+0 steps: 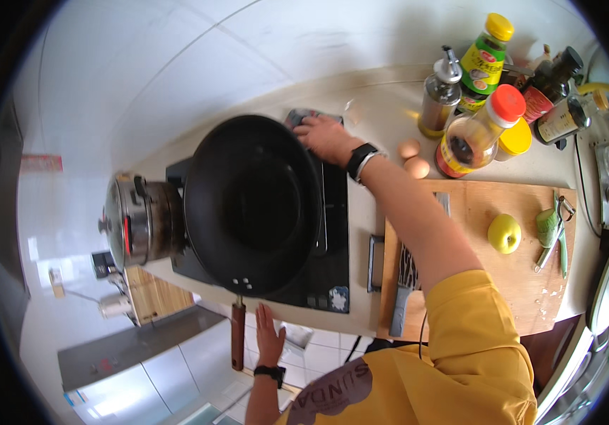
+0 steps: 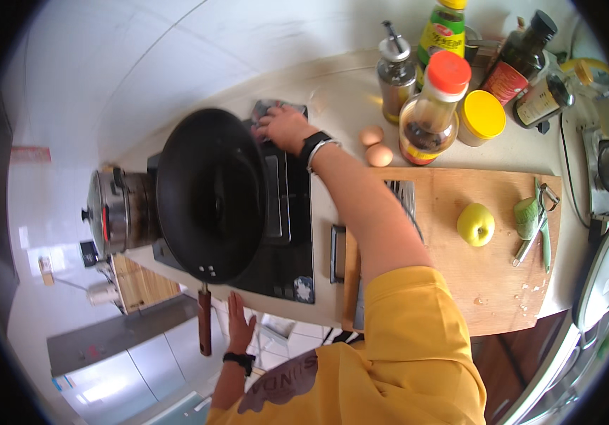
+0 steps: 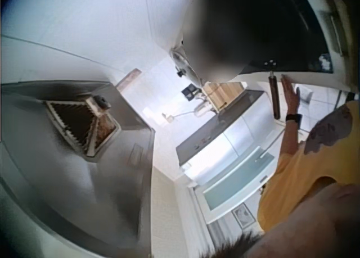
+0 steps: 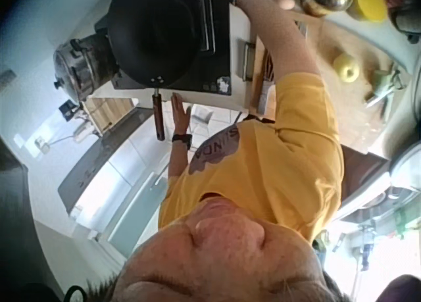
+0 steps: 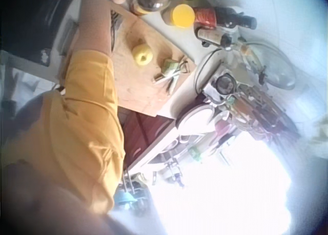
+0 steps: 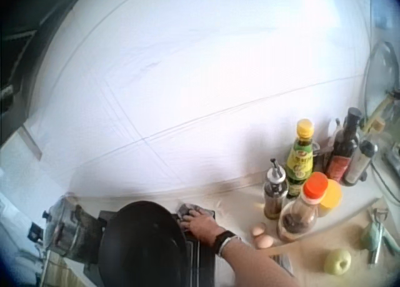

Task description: The person wipes the kitchen countertop, stovetop, and sink area with a cloth. They move a pot and a wok to reach different surfaces, then wipe the sink rim and faucet before rinsing the cloth under running water.

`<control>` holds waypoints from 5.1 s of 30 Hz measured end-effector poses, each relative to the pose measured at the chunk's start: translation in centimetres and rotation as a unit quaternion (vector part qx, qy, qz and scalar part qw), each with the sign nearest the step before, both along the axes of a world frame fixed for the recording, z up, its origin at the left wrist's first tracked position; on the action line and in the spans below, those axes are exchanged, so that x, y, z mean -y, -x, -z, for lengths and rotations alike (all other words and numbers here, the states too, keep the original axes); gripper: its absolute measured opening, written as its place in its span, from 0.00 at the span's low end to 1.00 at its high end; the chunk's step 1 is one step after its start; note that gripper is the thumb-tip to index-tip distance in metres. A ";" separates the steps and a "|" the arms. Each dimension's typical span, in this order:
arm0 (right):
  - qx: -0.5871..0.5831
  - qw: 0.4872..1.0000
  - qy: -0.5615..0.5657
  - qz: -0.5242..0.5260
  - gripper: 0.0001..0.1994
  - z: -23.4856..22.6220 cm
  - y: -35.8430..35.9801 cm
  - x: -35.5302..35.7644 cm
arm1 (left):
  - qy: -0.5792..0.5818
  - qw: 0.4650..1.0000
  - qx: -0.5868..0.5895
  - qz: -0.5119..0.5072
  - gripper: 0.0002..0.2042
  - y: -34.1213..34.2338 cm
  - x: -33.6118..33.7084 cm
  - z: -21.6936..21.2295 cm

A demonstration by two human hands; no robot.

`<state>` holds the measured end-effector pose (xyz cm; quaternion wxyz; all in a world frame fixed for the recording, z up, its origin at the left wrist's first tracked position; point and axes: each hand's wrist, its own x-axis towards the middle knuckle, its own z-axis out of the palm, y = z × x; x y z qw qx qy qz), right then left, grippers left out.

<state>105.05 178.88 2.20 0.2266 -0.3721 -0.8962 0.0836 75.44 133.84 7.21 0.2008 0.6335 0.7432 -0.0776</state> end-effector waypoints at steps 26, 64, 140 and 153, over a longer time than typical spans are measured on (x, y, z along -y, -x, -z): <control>0.225 0.972 0.033 0.061 0.16 -3.5 -4.4 14.7 | -0.053 0.997 0.021 0.044 0.43 2.2 1.1 1.8; -0.036 0.981 0.007 0.190 0.26 -6.9 10.4 43.0 | -0.127 0.990 0.052 -0.032 0.24 22.3 13.0 8.9; 0.063 0.863 -0.007 0.501 0.21 -0.3 7.7 43.8 | -0.218 0.847 0.316 0.367 0.18 -0.2 -3.5 3.0; -0.043 0.816 0.066 0.573 0.16 -3.1 -6.2 62.5 | -0.235 0.826 0.370 0.354 0.18 -8.0 -5.4 3.3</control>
